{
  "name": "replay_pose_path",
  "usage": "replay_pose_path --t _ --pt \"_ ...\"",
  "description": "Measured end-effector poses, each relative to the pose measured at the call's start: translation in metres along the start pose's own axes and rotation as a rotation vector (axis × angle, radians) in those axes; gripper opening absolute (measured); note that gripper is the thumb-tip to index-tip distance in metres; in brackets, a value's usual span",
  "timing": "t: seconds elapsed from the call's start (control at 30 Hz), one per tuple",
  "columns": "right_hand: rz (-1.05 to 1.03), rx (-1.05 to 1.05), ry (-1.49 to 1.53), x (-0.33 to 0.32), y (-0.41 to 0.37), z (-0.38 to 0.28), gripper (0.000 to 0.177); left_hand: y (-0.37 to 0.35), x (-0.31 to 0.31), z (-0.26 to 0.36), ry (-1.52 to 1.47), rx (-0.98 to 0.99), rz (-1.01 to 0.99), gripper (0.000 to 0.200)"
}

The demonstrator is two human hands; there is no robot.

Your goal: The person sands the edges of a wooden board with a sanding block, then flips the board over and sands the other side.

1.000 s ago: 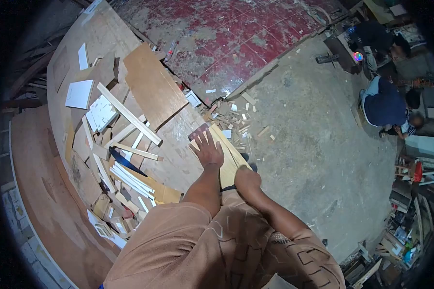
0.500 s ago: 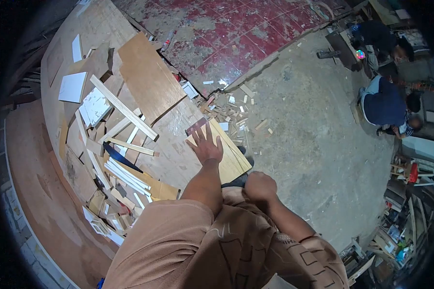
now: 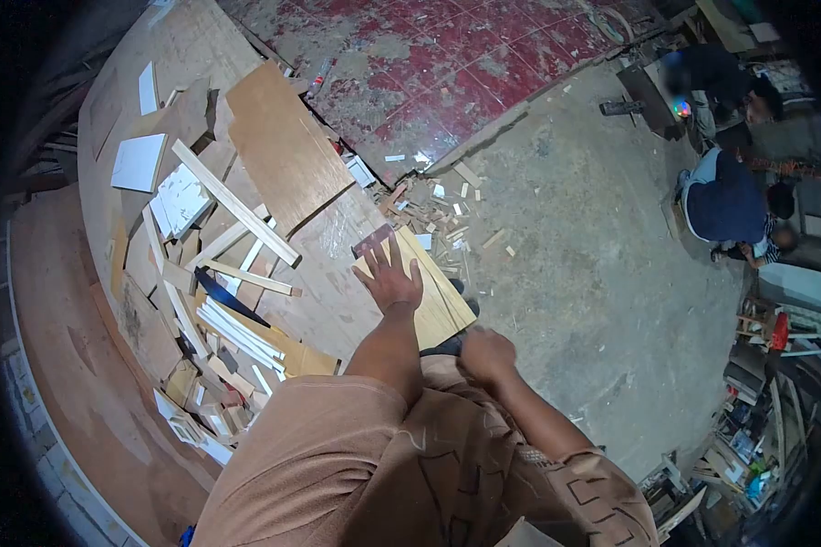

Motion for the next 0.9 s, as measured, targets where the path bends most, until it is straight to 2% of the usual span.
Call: replay_pose_path --t 0.1,0.23,0.3,0.33,0.37,0.4,0.5,0.57,0.63,0.67,0.73,0.83,0.9 --pt "-0.039 0.059 -0.017 -0.032 -0.020 -0.005 0.029 0.000 0.001 0.000 0.001 0.001 0.019 0.075" --pt "-0.065 0.013 -0.068 -0.036 0.000 -0.028 0.025 -0.001 -0.002 0.000 -0.005 0.003 0.039 0.075" --pt "0.063 -0.118 -0.166 -0.012 0.028 -0.039 0.024 0.000 -0.002 0.001 0.046 -0.011 0.005 0.073" --pt "0.068 -0.117 -0.163 0.011 0.048 -0.041 0.024 0.002 -0.002 0.002 0.046 -0.007 0.009 0.073" --pt "0.169 -0.072 -0.130 0.037 0.072 -0.040 0.023 0.002 -0.001 0.002 0.053 -0.008 0.011 0.074" --pt "0.266 -0.027 -0.097 0.042 0.078 -0.042 0.021 0.000 -0.001 0.002 0.060 -0.009 0.009 0.074" --pt "0.341 -0.019 -0.003 0.057 0.072 -0.026 0.019 0.000 -0.002 0.003 0.056 -0.019 -0.007 0.075" --pt "0.209 -0.026 -0.019 0.036 0.037 -0.012 0.019 0.001 -0.001 0.003 0.067 -0.013 -0.001 0.076" --pt "0.126 -0.236 -0.079 0.016 -0.005 0.008 0.019 0.000 0.001 0.003 0.073 -0.006 -0.003 0.076" --pt "0.127 -0.234 -0.080 0.001 -0.016 0.005 0.019 0.002 0.002 0.002 0.082 -0.004 -0.006 0.076" --pt "0.033 -0.004 -0.054 -0.019 -0.028 -0.002 0.019 -0.001 0.001 0.004 0.091 -0.004 -0.009 0.077" --pt "0.017 -0.027 -0.032 -0.003 0.021 -0.018 0.023 0.000 -0.002 0.003 0.073 0.018 0.039 0.077" --pt "0.038 -0.003 -0.032 0.032 0.076 -0.031 0.023 -0.001 -0.001 0.004 0.055 0.029 0.048 0.077"
Point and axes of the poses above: each hand's wrist, its own y-axis towards the middle knuckle, its own x-axis out of the palm, z = x × y, the point moved 1 cm from there along y, towards the middle knuckle, and after that the axes turned 11 degrees about x, right-handed, at the moved point
